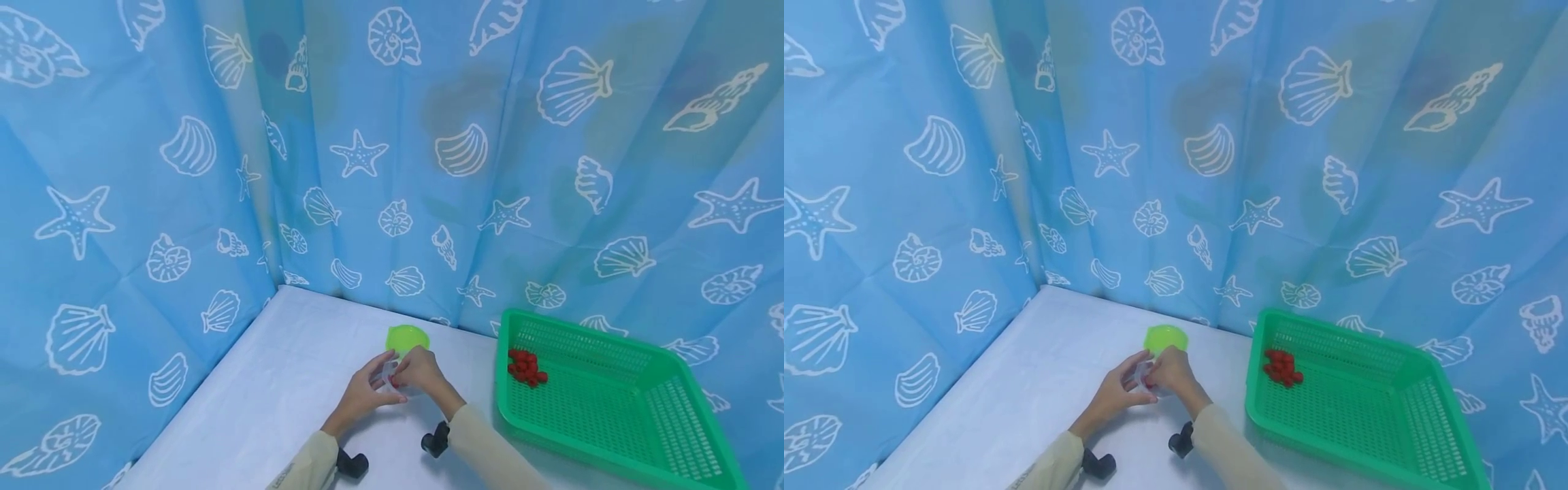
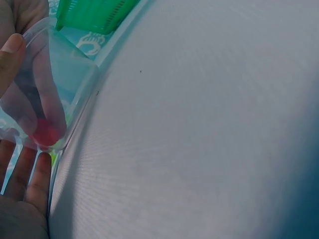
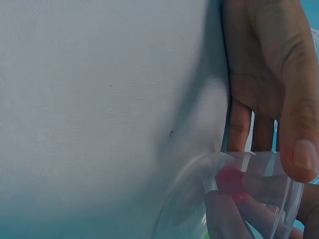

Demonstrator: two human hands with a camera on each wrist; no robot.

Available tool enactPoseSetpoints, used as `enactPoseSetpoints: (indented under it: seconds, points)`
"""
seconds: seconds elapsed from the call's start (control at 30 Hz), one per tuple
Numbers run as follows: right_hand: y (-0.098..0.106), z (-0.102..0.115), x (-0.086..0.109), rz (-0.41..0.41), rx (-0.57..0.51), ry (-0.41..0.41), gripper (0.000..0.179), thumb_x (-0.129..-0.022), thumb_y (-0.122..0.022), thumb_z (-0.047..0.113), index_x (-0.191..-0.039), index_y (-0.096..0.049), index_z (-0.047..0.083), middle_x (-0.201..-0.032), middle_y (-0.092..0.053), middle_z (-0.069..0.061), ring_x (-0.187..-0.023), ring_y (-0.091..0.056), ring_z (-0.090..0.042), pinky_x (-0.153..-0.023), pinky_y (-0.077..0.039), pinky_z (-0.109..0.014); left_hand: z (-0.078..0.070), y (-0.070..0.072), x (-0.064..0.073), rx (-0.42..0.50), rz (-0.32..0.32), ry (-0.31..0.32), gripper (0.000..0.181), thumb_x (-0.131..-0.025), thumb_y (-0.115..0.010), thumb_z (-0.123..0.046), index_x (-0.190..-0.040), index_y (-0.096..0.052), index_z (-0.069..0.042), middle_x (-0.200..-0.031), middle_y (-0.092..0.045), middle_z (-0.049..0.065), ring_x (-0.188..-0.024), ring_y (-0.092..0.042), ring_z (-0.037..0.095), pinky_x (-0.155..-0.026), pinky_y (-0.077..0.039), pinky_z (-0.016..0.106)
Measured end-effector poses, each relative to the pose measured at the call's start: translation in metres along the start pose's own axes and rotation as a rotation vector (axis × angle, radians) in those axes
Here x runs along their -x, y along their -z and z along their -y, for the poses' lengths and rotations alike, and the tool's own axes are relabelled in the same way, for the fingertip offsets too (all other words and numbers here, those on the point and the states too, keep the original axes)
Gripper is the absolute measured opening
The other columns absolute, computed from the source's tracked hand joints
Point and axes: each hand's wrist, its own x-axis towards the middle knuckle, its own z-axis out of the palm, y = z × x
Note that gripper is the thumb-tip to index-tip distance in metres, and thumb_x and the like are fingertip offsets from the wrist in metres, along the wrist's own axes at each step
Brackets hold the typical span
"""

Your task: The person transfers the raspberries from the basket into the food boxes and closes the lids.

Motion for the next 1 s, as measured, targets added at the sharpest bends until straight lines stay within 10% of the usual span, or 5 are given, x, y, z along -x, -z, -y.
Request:
enactPoseSetpoints:
  seconds: [0.53,0.8,1.0]
  points:
    - [0.013,0.005,0.013,-0.013,0.034,0.037,0.013,-0.078,-0.081,0.014,-0.083,-0.074,0.005,-0.076,-0.068,-0.003,-0.069,-0.061,-0.017,-0.061,-0.055,-0.028,-0.003,-0.001,0.002,-0.017,-0.009,0.002,0.085,-0.077,-0.084,-0.019,-0.149,-0.039,-0.015,-0.149,-0.043,-0.002,-0.140,-0.036,0.024,-0.108,-0.038,0.044]
    - [0.090,0.004,0.023,-0.046,-0.174,0.089,0.023,-0.085,-0.076,0.025,-0.104,-0.075,0.011,-0.097,-0.070,-0.003,-0.087,-0.066,-0.019,-0.079,-0.058,-0.038,0.000,-0.003,0.002,-0.063,-0.024,0.040,0.087,-0.073,-0.087,-0.028,-0.148,-0.042,-0.020,-0.149,-0.044,-0.002,-0.138,-0.039,0.026,-0.105,-0.042,0.043]
    - [0.161,-0.021,0.023,-0.046,-0.454,0.098,0.037,-0.089,-0.072,0.018,-0.114,-0.066,-0.008,-0.104,-0.070,-0.019,-0.093,-0.070,-0.029,-0.083,-0.058,-0.036,0.000,-0.002,0.000,-0.062,-0.018,0.006,0.088,-0.072,-0.087,-0.026,-0.148,-0.042,-0.018,-0.149,-0.044,-0.002,-0.138,-0.038,0.026,-0.105,-0.041,0.042]
